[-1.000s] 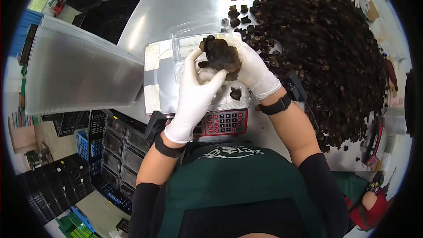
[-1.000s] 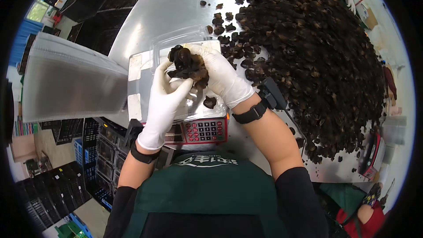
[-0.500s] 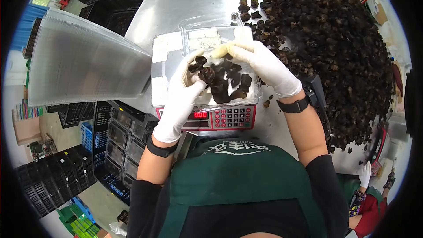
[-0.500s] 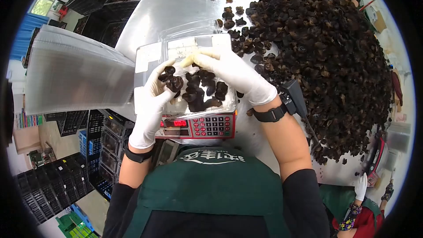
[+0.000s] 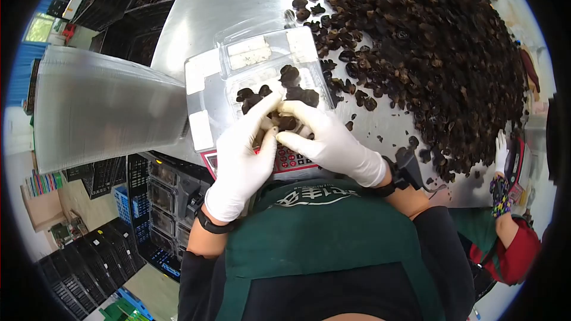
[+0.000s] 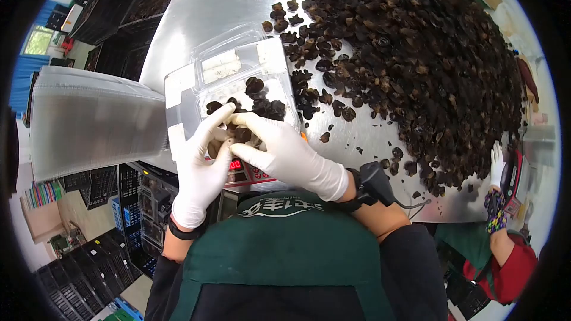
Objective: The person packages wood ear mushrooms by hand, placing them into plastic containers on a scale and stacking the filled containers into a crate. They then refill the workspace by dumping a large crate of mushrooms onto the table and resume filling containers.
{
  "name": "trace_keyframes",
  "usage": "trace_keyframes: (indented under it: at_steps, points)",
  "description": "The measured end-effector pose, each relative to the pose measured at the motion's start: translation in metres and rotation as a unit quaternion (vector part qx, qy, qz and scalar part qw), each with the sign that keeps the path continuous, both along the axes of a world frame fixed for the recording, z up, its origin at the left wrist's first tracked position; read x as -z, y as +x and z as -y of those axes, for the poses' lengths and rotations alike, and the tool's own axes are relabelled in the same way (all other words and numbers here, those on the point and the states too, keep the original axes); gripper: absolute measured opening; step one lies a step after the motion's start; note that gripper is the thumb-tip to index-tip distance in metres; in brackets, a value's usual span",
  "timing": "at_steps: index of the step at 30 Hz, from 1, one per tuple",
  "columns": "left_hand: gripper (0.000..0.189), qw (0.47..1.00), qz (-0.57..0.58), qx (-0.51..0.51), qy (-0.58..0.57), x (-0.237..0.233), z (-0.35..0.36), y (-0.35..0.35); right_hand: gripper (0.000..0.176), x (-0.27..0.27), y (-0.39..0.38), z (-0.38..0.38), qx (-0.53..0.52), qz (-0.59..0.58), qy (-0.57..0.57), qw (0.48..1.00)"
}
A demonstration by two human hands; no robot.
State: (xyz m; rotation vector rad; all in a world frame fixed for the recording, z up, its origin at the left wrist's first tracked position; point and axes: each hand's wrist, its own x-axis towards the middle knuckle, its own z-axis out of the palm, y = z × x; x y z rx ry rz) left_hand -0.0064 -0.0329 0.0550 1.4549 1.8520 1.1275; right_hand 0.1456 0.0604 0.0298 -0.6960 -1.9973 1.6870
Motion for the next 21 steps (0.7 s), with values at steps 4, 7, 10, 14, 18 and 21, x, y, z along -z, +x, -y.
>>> trace_keyframes:
  at_steps: [4, 7, 10, 14, 18, 21]
  points:
    - [0.059, 0.998, -0.045, 0.016, 0.03, -0.002, -0.002, -0.002, 0.032, 0.011, -0.003, -0.005, 0.046, -0.07, -0.057, 0.995]
    - [0.064, 0.994, -0.075, -0.013, 0.083, 0.002, -0.004, -0.003, 0.039, 0.005, -0.003, -0.016, 0.136, 0.001, 0.381, 0.915]
    - [0.07, 0.977, -0.16, 0.056, 0.127, -0.01, -0.002, 0.014, 0.038, -0.002, 0.006, 0.004, 0.132, -0.134, 0.152, 0.97]
    - [0.084, 0.982, -0.01, 0.18, 0.057, -0.012, -0.005, 0.027, 0.035, 0.007, 0.052, 0.007, 0.011, -0.132, -0.381, 0.915]
    - [0.066, 0.98, -0.097, 0.167, 0.048, -0.01, -0.02, 0.011, 0.03, 0.025, 0.15, 0.012, 0.123, 0.107, -0.194, 0.967]
    - [0.062, 0.957, -0.239, 0.133, 0.096, 0.009, -0.023, -0.011, 0.03, 0.031, 0.239, 0.033, -0.025, 0.235, -0.109, 0.966]
